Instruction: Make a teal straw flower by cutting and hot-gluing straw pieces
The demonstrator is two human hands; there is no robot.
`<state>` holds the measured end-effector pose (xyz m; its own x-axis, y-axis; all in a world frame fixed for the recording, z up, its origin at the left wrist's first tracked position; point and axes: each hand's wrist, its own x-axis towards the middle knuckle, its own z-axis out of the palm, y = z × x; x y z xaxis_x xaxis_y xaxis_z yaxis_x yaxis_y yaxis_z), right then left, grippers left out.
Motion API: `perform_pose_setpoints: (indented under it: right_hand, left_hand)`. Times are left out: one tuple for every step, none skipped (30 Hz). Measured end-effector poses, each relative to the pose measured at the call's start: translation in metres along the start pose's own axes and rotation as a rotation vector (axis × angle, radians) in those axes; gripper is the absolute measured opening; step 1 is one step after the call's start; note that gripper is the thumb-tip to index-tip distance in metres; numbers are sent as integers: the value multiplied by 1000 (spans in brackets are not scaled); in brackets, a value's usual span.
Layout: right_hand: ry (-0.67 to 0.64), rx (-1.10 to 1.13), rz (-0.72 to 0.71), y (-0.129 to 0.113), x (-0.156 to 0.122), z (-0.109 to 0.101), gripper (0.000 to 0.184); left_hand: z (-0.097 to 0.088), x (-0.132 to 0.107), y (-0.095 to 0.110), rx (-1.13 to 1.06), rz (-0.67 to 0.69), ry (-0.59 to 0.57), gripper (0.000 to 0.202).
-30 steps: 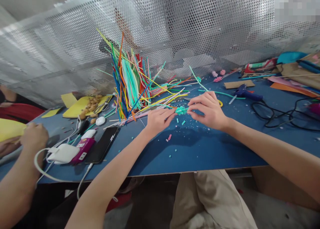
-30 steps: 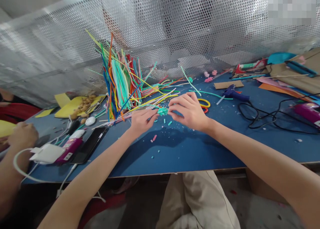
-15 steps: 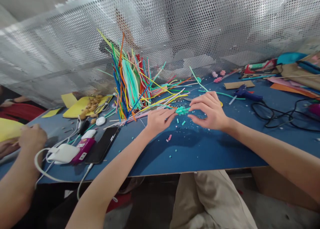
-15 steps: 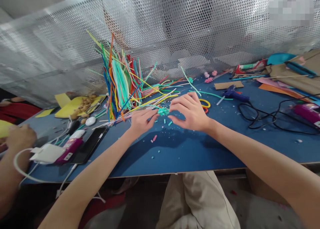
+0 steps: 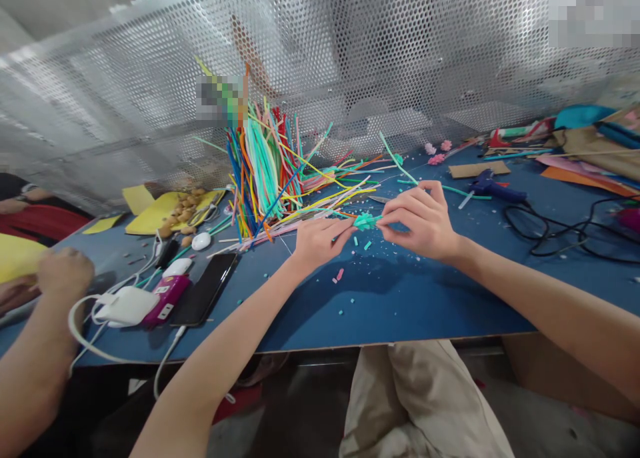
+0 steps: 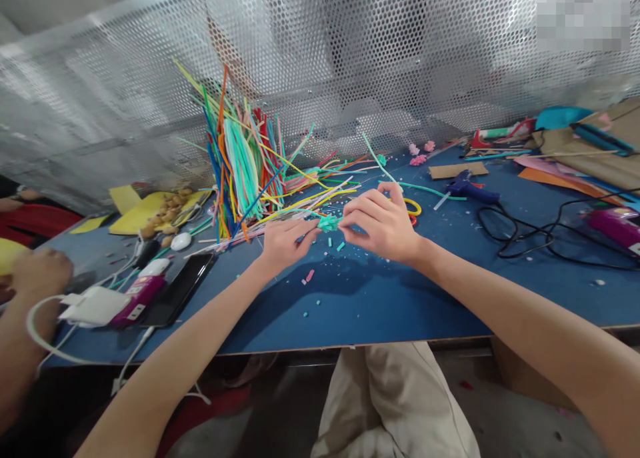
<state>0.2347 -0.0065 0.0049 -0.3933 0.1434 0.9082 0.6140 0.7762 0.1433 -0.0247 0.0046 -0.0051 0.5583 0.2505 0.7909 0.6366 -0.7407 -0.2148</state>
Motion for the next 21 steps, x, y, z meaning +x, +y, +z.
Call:
perform_pose_setpoints:
  right_hand:
    - [4,-7,8,0,0,0,8]
    - [8,-12,11,0,-1,1,9]
    - [13,-16,10,0,-1,1,9]
    - [16,-18,7,1,-1,1,10]
    - [21,-18,2,1,-1,2,10]
    - [27,-18,-2,1,-1,2,10]
    - [30,-18,-8,1,-1,2,11]
    - [32,-19,-12,1,-1,2,11]
    - [30,-23,-14,0,0,1,11]
    - [29,-31,-15,0,0,1,11]
    - [29,-41,-17,-1,0,1,11]
    - [28,-49,-19,-1,0,1,11]
    - [28,-56,-21,-1,0,0,11]
    - [28,-62,-23,-2,0,0,10]
    - [25,-65,-23,-2,0,0,10]
    - [20,-67,-19,-2,0,0,10]
    - [11,-69,-13,-2,0,0,10]
    - [1,-70,-6,-2,-1,0,10]
    - [-7,-70,0,-1,-1,0,10]
    - [-15,-70,6,-1,-2,0,10]
    - [-21,-70,9,-1,-2,1,10]
  left_hand:
    - [0,0,0,-1,-7,-11,17]
    - [1,-1,0,-1,-11,-21,17]
    - [1,-1,0,-1,-14,-28,17]
    - [1,-1,0,-3,-14,-28,16]
    - [1,-1,0,-6,-13,-26,16]
    - [2,-2,0,-11,-12,-22,15]
    - [2,-2,1,-17,-8,-17,14]
    - [2,-2,1,-22,-6,-12,14]
    - [2,-2,1,-23,-4,-10,14]
    - [2,-1,1,-22,-4,-9,14]
    - [2,-1,2,-19,-4,-10,14]
    - [1,-1,2,-17,-5,-11,14]
    - [1,-1,2,-17,-6,-12,14]
    - [1,-1,2,-19,-7,-11,14]
    - [1,-1,2,-23,-4,-10,14]
    - [1,-1,2,-26,-4,-9,14]
    - [2,-1,2,-28,-5,-12,14]
    - [2,-1,2,-26,-9,-17,15]
    - [2,-2,2,-22,-12,-25,15]
    - [2,-2,1,-18,-18,-33,16]
    - [2,-3,1,-16,-22,-41,17]
